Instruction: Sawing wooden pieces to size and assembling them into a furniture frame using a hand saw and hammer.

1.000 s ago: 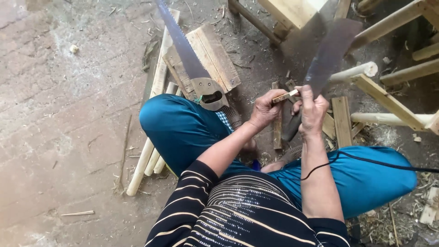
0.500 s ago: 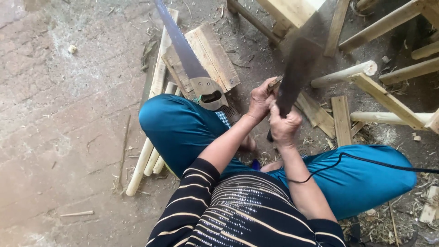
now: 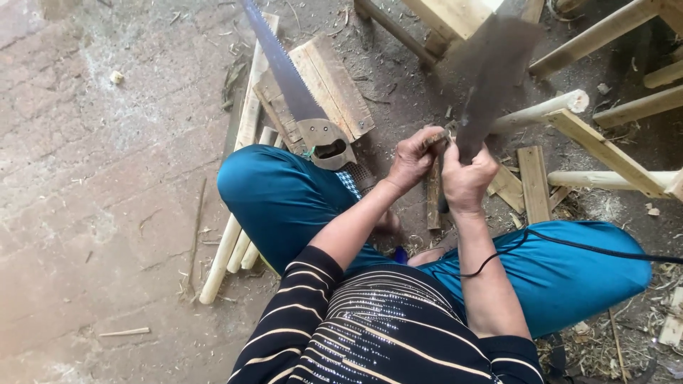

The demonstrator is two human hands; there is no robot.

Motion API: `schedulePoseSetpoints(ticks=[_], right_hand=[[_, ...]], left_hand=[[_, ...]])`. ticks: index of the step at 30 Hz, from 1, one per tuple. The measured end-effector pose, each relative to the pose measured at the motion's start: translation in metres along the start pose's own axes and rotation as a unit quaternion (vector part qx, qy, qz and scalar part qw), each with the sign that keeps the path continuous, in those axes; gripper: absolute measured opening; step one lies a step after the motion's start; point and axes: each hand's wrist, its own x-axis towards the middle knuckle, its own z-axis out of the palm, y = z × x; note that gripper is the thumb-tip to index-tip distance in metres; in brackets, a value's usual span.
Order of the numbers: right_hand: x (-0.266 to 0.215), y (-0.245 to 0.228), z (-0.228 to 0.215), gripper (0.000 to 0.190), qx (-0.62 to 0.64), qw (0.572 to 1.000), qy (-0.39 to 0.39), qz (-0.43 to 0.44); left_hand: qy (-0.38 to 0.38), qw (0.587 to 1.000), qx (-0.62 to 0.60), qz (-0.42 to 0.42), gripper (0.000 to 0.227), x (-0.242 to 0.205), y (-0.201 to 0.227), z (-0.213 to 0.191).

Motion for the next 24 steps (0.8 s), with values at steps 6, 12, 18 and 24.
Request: schedulePoseSetpoints(ticks=[6,12,18,24], right_hand=[[-0.004,0.010,-0.017,0.015,-0.157,0.974,-0.013,-0.164],[0.007,-0.002,-0.026,0.008,0.302,0.914,-0.020,0.269],[0.026,-0.021,-0.052,0.003,0.129,0.972,-0.111,0.163],[0.027,-0.049,-0.059,0.006,-0.261,0.939,-0.158,-0.159]], left_hand=[[-0.038,0.999,0.010,0.012,0.041,-0.005,-0.016,0.002],[-0.070,0.996,-0.048,0.008,0.028,0.002,0.029,-0.009],[-0.173,0.984,-0.005,0.036,0.023,0.011,0.067,-0.029],[-0.111,0.964,0.177,0.166,0.033,0.012,0.047,-0.017]])
